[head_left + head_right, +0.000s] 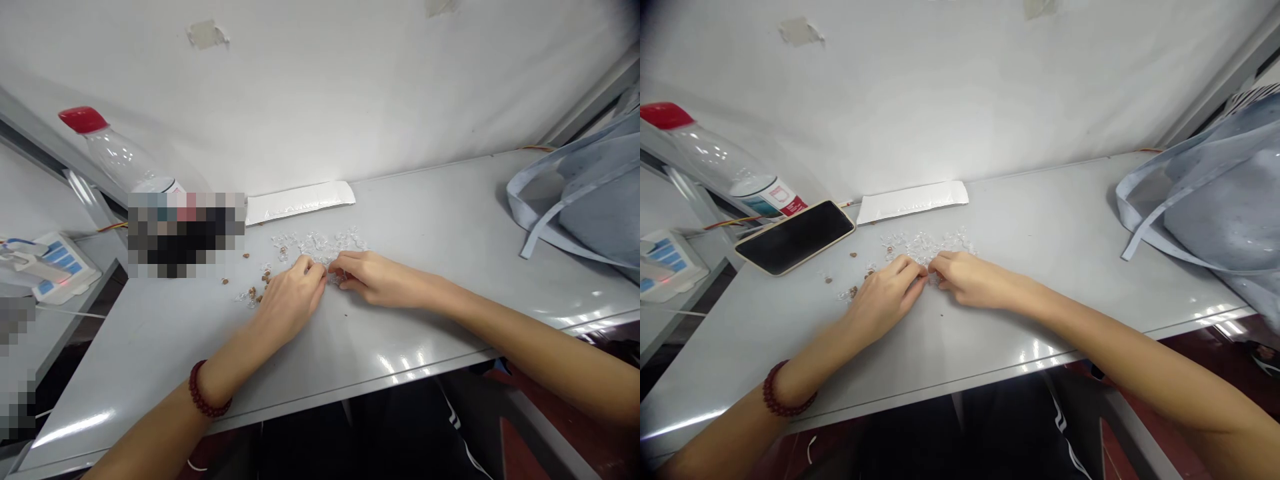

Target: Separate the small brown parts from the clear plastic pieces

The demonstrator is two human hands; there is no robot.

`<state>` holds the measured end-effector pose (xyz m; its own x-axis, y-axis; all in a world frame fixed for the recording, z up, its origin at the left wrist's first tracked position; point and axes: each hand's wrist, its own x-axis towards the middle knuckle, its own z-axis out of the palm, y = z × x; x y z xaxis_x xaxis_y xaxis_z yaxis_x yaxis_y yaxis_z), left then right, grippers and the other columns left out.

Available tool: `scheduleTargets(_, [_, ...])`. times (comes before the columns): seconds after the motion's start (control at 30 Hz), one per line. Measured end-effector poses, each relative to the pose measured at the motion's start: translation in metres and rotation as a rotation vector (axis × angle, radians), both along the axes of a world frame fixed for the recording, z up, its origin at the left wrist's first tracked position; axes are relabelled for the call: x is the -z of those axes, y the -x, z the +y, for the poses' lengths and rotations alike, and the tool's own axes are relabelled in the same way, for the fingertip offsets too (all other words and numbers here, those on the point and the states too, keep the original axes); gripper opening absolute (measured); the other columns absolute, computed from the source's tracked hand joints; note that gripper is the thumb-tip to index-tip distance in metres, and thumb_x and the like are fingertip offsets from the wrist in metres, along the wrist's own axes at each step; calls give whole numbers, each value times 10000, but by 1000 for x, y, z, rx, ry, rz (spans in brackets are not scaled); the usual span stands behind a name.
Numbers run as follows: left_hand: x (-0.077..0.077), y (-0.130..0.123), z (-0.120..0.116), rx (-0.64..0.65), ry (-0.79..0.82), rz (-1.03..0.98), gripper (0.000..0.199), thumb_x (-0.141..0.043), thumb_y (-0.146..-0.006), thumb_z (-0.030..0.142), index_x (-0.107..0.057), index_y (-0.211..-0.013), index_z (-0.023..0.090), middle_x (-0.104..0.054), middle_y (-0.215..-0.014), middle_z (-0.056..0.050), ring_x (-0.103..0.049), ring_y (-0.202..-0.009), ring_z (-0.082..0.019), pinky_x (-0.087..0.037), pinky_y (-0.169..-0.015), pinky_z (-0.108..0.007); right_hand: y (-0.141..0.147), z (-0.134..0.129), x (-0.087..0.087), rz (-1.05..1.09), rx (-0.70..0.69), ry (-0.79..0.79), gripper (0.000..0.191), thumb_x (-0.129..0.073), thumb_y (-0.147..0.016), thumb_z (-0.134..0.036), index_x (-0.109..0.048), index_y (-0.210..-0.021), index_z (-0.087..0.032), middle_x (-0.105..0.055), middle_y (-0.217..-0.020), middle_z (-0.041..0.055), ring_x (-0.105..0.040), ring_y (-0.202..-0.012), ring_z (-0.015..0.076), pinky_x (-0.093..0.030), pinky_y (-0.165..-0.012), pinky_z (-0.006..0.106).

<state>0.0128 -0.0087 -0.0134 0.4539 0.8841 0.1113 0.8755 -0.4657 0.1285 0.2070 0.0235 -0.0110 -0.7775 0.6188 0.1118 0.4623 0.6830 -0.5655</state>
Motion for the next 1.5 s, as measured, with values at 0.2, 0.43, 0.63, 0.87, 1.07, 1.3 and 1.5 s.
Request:
scheduleTargets(0.2, [0, 2, 1, 35, 10, -323, 178, -456, -903, 167, -624, -845, 151, -638, -852, -49, -575, -678, -145, -450, -621, -283, 1, -1, 2, 51, 16, -68, 167, -438, -886, -95, -592, -943, -126, -577, -900, 83, -546, -775, 160, -454, -703, 293])
scheduleTargets(0.43, [-19, -2, -4, -267, 324, -1022, 142, -673, -785, 309, -699, -795, 169, -658, -655, 1, -564, -556, -106, -429, -475, -207, 6, -7, -4, 197, 128, 11, 136, -468, -877, -99, -595, -845, -132, -603, -756, 29, -520, -677, 123, -399, -638, 258])
scheduleTargets(0.63, [-18, -2, -4, -266, 398, -1206, 112, -708, -768, 304, -731, -787, 196, -688, -696, 10, -580, -599, -89, -471, -534, -185, 11, -14, -10, 261, 141, 215, 148, -484, -864, -111, -595, -772, -142, -523, -629, -33, -439, -561, 81, -348, -554, 227])
scheduleTargets(0.87, [-15, -4, -7, -172, 292, -1132, 85, -668, -805, 249, -713, -782, 181, -691, -722, 6, -604, -662, -104, -506, -631, -218, 10, -18, -12, 314, 154, 467, 151, -495, -877, -185, -600, -775, -147, -521, -621, -32, -452, -549, 83, -365, -532, 232])
scheduleTargets(1.07, [-18, 1, -8, 121, 10, -741, 132, -594, -826, 166, -639, -950, 167, -664, -965, -50, -597, -823, -149, -498, -652, -264, 10, -14, -7, 433, 153, 749, 208, -532, -892, -292, -608, -775, -138, -643, -665, 29, -614, -614, 127, -470, -609, 271])
scheduleTargets(1.3, [-12, 4, -5, 219, -95, -495, 233, -617, -827, 218, -519, -1037, 191, -611, -1008, -60, -569, -892, -179, -501, -703, -311, 9, -12, -9, 417, 161, 785, 272, -584, -865, -369, -643, -735, -137, -692, -754, 65, -620, -701, 136, -485, -644, 275])
scheduleTargets(1.5, [-7, 4, -4, 329, -226, -502, 167, -637, -796, 145, -529, -920, 175, -607, -865, -36, -558, -744, -133, -483, -645, -262, 10, -14, -8, 398, 117, 819, 248, -604, -847, -360, -660, -756, -136, -667, -715, 32, -620, -681, 124, -490, -647, 266])
